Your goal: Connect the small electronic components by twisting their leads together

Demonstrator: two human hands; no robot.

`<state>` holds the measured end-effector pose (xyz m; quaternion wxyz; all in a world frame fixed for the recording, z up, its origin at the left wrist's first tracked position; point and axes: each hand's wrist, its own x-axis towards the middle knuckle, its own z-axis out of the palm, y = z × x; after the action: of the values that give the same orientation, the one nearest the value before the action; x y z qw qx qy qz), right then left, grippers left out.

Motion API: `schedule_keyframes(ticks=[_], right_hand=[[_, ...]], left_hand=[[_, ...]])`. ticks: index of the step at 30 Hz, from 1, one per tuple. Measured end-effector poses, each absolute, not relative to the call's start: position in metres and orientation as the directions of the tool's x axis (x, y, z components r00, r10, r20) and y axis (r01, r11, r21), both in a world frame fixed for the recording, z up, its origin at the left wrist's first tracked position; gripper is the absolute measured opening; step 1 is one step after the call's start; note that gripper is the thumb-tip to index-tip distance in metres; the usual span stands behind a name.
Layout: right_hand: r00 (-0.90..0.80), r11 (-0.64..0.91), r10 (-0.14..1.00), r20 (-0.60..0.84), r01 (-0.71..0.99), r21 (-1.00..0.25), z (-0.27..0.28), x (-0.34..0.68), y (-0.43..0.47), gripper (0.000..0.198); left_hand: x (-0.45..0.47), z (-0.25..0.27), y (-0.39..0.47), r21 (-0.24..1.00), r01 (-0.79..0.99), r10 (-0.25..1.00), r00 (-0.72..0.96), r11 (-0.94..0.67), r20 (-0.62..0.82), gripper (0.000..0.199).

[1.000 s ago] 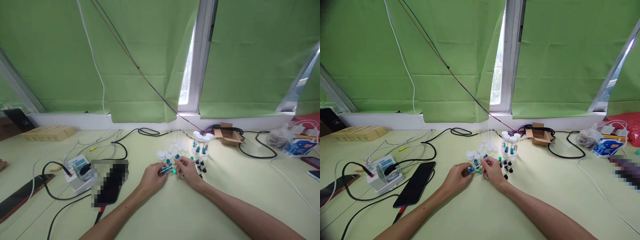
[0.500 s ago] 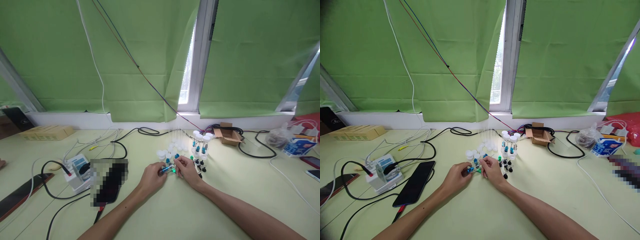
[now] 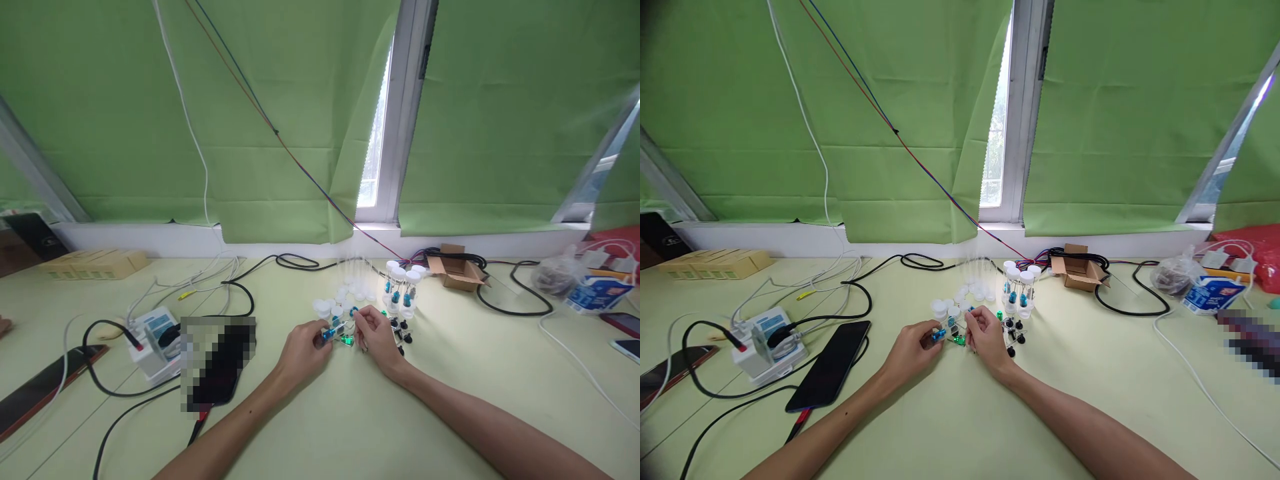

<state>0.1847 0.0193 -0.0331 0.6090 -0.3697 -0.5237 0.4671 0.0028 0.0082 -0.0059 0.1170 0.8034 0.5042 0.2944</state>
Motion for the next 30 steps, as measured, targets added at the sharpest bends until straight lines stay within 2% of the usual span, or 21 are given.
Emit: schedule_keyframes(ticks=[8, 17, 30], right_hand=[[-0.035, 0.256, 0.963, 0.268, -0.195, -0.947, -0.029, 0.185, 0.017, 0.037], [-0.171, 0.223, 0.953, 0.252, -0.169, -0.96, -0.03, 0.184, 0.015, 0.036], [-0.26, 0.167, 0.942, 0.211, -0.183, -0.969, -0.032, 0.187, 0.018, 0.036]], left_hand=[[0.0, -0.008, 0.007, 0.458, 0.753, 0.874, 0.333, -0.472, 0.354, 0.017], [-0.001, -0.007, 0.005, 0.431, 0.762, 0.868, 0.35, -0.483, 0.353, 0.028], [-0.007, 0.003, 0.005, 0.256, 0.822, 0.845, 0.42, -0.509, 0.332, 0.032]])
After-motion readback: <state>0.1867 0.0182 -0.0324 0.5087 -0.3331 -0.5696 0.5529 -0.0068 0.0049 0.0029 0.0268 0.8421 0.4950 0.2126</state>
